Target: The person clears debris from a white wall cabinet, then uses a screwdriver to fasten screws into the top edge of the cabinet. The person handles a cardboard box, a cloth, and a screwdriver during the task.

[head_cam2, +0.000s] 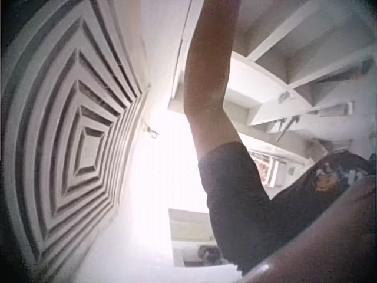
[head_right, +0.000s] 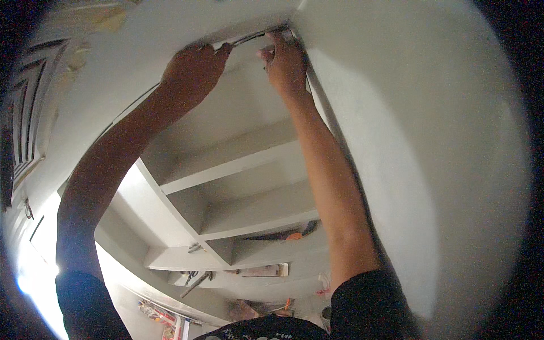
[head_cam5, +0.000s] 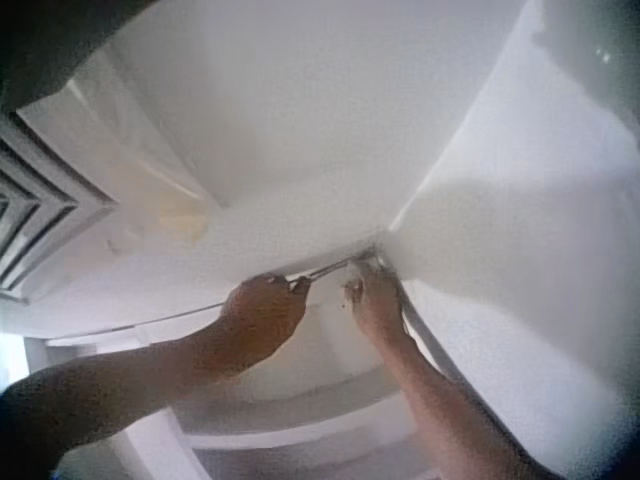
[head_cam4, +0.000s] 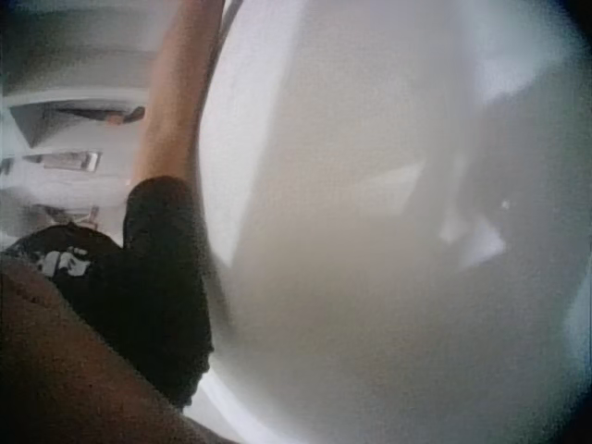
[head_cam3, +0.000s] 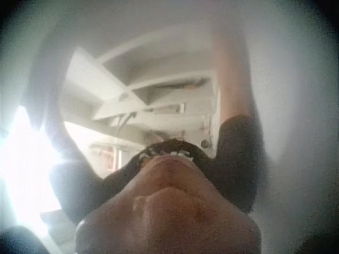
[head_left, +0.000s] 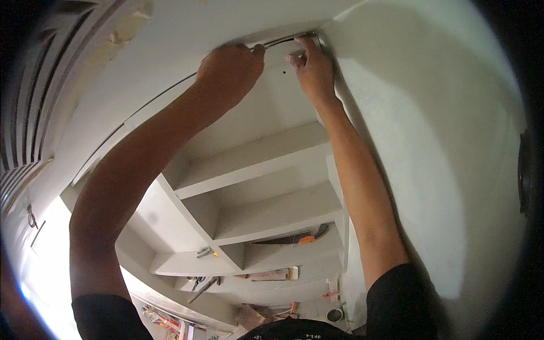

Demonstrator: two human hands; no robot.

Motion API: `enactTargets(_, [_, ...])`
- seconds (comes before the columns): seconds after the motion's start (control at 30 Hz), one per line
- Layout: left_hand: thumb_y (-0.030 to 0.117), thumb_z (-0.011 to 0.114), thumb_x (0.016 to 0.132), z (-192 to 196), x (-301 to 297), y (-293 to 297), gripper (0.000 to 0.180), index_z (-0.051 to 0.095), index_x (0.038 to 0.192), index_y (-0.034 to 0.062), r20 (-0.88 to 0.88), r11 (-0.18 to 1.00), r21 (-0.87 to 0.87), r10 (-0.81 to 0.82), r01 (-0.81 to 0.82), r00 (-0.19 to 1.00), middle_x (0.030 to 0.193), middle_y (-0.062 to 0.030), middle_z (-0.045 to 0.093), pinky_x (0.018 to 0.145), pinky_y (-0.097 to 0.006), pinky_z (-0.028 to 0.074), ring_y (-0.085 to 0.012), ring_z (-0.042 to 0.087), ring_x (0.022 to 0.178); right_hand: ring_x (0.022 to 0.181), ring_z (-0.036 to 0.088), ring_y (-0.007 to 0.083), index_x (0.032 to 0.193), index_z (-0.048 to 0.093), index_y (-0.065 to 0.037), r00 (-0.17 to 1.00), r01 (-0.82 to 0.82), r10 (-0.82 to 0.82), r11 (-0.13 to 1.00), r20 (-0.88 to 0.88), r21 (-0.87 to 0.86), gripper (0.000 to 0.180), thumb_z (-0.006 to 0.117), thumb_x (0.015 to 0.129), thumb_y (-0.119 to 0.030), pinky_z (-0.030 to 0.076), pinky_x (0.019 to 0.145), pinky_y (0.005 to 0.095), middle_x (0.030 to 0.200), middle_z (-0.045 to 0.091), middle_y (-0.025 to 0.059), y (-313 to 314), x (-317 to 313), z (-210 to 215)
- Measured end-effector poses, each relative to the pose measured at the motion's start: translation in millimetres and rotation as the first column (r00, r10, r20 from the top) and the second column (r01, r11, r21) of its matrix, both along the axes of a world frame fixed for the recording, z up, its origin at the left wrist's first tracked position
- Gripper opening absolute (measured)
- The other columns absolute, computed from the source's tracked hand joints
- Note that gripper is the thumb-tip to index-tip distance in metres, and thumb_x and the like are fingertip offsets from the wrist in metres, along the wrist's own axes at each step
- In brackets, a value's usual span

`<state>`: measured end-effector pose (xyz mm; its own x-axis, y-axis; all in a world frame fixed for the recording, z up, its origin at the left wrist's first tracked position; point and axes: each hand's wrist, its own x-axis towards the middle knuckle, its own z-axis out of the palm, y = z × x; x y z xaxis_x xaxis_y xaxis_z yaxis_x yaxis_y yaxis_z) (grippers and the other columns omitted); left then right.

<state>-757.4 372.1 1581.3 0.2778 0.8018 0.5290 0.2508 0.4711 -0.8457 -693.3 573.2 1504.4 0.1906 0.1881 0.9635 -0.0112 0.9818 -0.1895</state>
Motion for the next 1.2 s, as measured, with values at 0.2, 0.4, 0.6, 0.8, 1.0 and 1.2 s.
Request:
enactTargets(0.2, [0.011, 0.057, 0.095, -4, 13, -13, 0.046, 0.054, 0.14, 0.0048, 0.062, 1.0, 0.012, 0.005, -0.005, 0.998, 0.091, -0.0154, 0.07, 0.064, -0.039, 0.063, -0.0265, 0.074, 0.076, 0.086, 0.07, 0.0302, 0.127, 0.059, -0.008, 1.0, 0.009, -0.009, 1.0, -0.005, -0.028, 0.042, 0.075, 0.089, -0.016, 0.053, 0.079, 0.045, 0.088, 0.074, 0.0087, -1, -1, 0])
enactTargets(0.4, [0.011, 0.056, 0.096, -7, 2, -15, 0.049, 0.05, 0.144, 0.0076, 0.078, 1.0, 0.029, -0.009, 0.007, 0.997, 0.093, -0.0153, 0.07, 0.062, -0.039, 0.063, -0.0263, 0.073, 0.076, 0.07, 0.065, 0.026, 0.129, 0.058, -0.009, 0.998, -0.053, 0.056, 0.995, 0.036, -0.09, 0.045, 0.076, 0.091, -0.022, 0.052, 0.068, 0.0397, 0.079, 0.065, 0.0111, -4, 3, 1])
enactTargets(0.6, [0.01, 0.056, 0.095, -2, -2, -29, 0.051, 0.049, 0.145, 0.0093, 0.107, 0.999, 0.01, -0.04, 0.039, 0.993, 0.097, -0.0154, 0.069, 0.067, -0.04, 0.063, -0.0265, 0.073, 0.078, 0.078, 0.065, 0.0293, 0.129, 0.06, -0.011, 0.995, 0.097, -0.097, 0.995, -0.036, 0.008, 0.041, 0.073, 0.092, -0.02, 0.053, 0.073, 0.0435, 0.087, 0.067, 0.0121, 3, -8, -1])
enactTargets(0.8, [0.009, 0.056, 0.094, -3, -3, -34, 0.052, 0.049, 0.146, 0.0099, 0.135, 0.999, 0.022, -0.034, 0.031, 0.99, 0.098, -0.0161, 0.068, 0.068, -0.041, 0.063, -0.0272, 0.073, 0.079, 0.091, 0.069, 0.0333, 0.128, 0.062, -0.015, 0.985, 0.174, -0.175, 0.98, 0.003, 0.101, 0.035, 0.068, 0.093, -0.018, 0.054, 0.081, 0.0473, 0.098, 0.071, 0.0135, 1, -13, -1])
enactTargets(1.0, [0.008, 0.056, 0.093, -6, 5, -28, 0.053, 0.049, 0.146, 0.0112, 0.152, 0.994, 0.054, -0.1, 0.092, 0.983, 0.1, -0.0156, 0.068, 0.07, -0.042, 0.064, -0.0277, 0.073, 0.08, 0.09, 0.069, 0.0349, 0.135, 0.06, -0.018, 0.991, 0.121, -0.124, 0.99, 0.044, 0.078, 0.039, 0.064, 0.095, -0.016, 0.054, 0.081, 0.0479, 0.098, 0.072, 0.015, 0, -9, 0])
enactTargets(1.2, [0.007, 0.056, 0.094, -5, 1, -22, 0.054, 0.047, 0.147, 0.0113, 0.155, 0.997, 0.041, -0.065, 0.059, 0.986, 0.1, -0.0154, 0.067, 0.067, -0.042, 0.063, -0.0278, 0.073, 0.078, 0.093, 0.069, 0.0367, 0.142, 0.055, -0.018, 0.98, 0.112, -0.111, 0.994, 0.166, 0.001, 0.046, 0.063, 0.097, -0.021, 0.053, 0.085, 0.0496, 0.099, 0.072, 0.0181, -5, -3, 0])
